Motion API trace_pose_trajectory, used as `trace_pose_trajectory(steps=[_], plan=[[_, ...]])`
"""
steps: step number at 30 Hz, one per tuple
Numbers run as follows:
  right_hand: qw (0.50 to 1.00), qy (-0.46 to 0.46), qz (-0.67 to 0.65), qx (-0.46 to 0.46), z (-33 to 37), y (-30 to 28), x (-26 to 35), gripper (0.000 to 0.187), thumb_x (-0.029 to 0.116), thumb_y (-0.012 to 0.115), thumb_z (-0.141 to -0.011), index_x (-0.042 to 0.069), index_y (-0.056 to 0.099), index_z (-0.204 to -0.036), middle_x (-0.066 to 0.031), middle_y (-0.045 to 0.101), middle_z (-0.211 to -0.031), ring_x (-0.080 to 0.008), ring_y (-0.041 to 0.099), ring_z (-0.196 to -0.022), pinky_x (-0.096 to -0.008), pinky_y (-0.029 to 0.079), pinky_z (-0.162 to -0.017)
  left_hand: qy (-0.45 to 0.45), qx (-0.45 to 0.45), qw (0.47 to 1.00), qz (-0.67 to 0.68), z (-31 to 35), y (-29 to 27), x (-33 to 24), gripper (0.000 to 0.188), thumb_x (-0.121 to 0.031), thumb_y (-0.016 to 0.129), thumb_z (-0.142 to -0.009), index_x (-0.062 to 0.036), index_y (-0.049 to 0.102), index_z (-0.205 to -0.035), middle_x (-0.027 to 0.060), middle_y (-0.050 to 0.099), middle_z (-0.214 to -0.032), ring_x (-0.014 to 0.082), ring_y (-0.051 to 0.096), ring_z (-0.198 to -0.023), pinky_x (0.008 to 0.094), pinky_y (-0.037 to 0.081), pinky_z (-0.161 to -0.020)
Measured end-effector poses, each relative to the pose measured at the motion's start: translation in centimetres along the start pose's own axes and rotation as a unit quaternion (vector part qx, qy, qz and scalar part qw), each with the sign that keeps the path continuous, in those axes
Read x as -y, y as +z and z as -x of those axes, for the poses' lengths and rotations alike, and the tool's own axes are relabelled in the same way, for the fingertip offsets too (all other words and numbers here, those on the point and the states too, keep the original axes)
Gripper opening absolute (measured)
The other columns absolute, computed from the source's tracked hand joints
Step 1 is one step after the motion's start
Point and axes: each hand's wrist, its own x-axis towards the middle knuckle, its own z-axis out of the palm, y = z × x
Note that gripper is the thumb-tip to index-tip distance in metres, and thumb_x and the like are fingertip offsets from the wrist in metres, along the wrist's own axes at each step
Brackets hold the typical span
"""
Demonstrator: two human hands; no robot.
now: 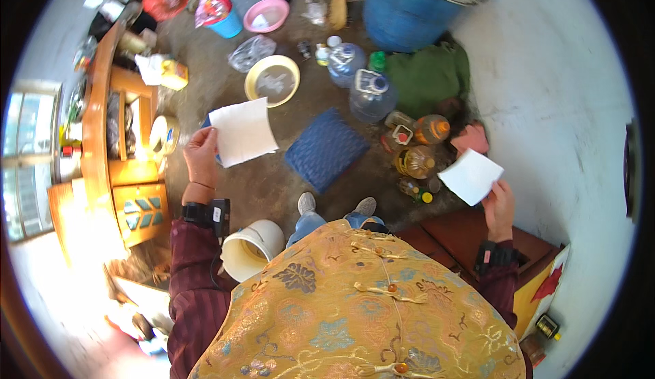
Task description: The person washes a red cloth in a basin of water, wrings it out, and wipes a yellow countertop and a white tiled surface. The person repeats the washing and wiping cycle and briefly handles a small white paper.
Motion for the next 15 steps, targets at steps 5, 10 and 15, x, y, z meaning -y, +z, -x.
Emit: trace_pose_trajectory(steps=[5, 10, 15], plan=[[0.964, -0.032, 0.238, -0.117, 1.5, 1.2, -2.6, 0.009, 0.013, 0.061, -0.094, 0.005, 0.062, -0.096, 0.0004, 0.06, -0.091, -0.0094, 0.055, -0.082, -0.0251, 0.046, -0.068, 0.081, -0.122, 0.982, -0.121, -5.4, -18.0, 5.0, 0.013, -0.007, 0.07, -0.091, 0.0044, 0.072, -0.097, 0.0021, 0.071, -0.093, 0.0098, 0.064, -0.082, 0.0241, 0.051, -0.077], [0.944, -0.072, 0.309, -0.092, 0.3, 6.2, -6.3, 0.005, 0.009, 0.061, -0.091, 0.006, 0.063, -0.093, 0.0021, 0.057, -0.08, -0.0081, 0.051, -0.07, -0.0242, 0.04, -0.059, 0.149, -0.232, 0.894, -0.352, -6.0, -33.7, 6.4, 0.017, -0.013, 0.077, -0.082, 0.0002, 0.074, -0.092, 0.0146, 0.073, -0.096, 0.0256, 0.069, -0.092, 0.0347, 0.052, -0.089], [0.96, -0.049, 0.277, 0.01, -2.8, 14.4, -6.9, 0.006, 0.011, 0.059, -0.092, 0.006, 0.062, -0.092, 0.0023, 0.055, -0.079, -0.0075, 0.05, -0.07, -0.025, 0.039, -0.057, -0.008, -0.315, 0.842, -0.437, -2.5, -43.4, 7.5, 0.024, -0.027, 0.073, -0.082, -0.008, 0.078, -0.094, 0.013, 0.075, -0.086, 0.0272, 0.072, -0.081, 0.0356, 0.055, -0.076]])
